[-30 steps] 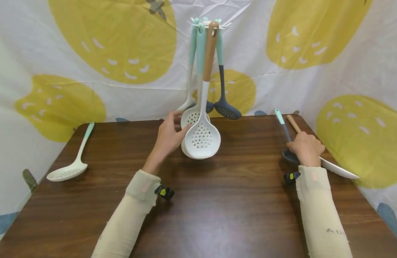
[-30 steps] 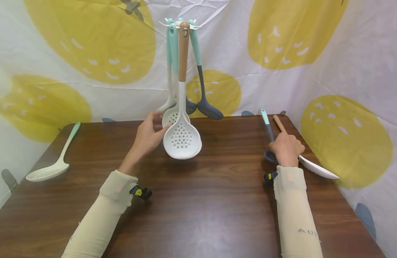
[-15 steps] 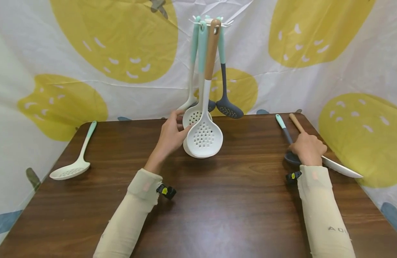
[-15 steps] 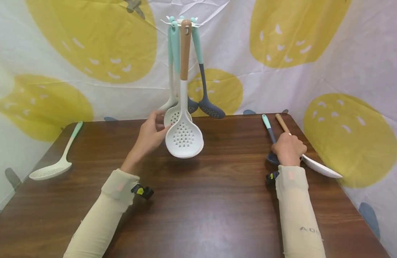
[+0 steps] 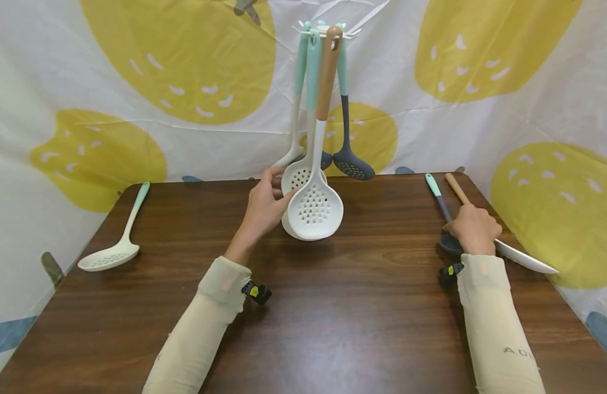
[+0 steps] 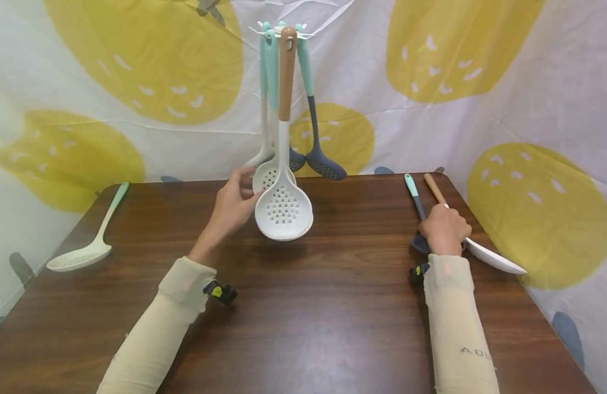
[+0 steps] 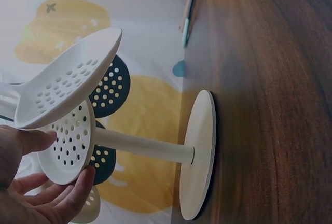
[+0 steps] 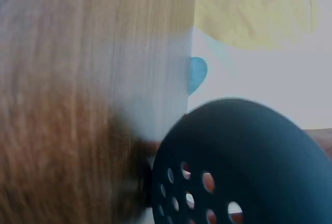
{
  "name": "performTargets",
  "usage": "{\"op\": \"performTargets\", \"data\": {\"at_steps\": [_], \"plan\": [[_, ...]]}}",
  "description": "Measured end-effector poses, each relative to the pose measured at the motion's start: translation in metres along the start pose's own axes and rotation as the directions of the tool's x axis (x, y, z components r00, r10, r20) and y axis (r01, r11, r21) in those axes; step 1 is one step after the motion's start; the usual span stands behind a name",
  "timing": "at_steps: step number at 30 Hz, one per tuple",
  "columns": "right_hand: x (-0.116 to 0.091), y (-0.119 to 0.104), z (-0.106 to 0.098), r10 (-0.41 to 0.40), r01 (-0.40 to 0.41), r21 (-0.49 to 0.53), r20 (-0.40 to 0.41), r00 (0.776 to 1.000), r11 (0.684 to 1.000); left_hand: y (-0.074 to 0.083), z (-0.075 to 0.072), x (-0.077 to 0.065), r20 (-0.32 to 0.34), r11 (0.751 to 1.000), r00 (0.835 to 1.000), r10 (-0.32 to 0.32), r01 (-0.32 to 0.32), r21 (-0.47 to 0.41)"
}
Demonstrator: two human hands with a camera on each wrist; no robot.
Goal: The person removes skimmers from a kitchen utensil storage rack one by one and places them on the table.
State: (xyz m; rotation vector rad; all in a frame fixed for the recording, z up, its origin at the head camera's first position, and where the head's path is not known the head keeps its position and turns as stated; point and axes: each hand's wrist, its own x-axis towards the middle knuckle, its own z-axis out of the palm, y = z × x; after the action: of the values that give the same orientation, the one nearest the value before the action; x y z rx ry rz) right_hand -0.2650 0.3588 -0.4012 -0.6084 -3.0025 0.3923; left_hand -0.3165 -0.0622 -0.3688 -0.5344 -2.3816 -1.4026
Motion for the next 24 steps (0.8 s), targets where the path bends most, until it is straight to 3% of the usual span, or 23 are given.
{"op": "performTargets", "data": {"at_steps": [14, 24], "plan": [[-0.003, -0.006, -0.008, -0.02, 0.021, 0.011, -0.028, 0.999, 1.0, 0.001, 0.0, -0.001, -0.004, 0.999, 0.999, -0.042, 0.042, -0.02], [-0.01, -0.017, -0.028, -0.099, 0.105, 0.031, -0.141, 0.985, 0.994, -0.002, 0.001, 0.0, -0.032, 0.998, 0.997, -0.066, 0.066, 0.003]]}}
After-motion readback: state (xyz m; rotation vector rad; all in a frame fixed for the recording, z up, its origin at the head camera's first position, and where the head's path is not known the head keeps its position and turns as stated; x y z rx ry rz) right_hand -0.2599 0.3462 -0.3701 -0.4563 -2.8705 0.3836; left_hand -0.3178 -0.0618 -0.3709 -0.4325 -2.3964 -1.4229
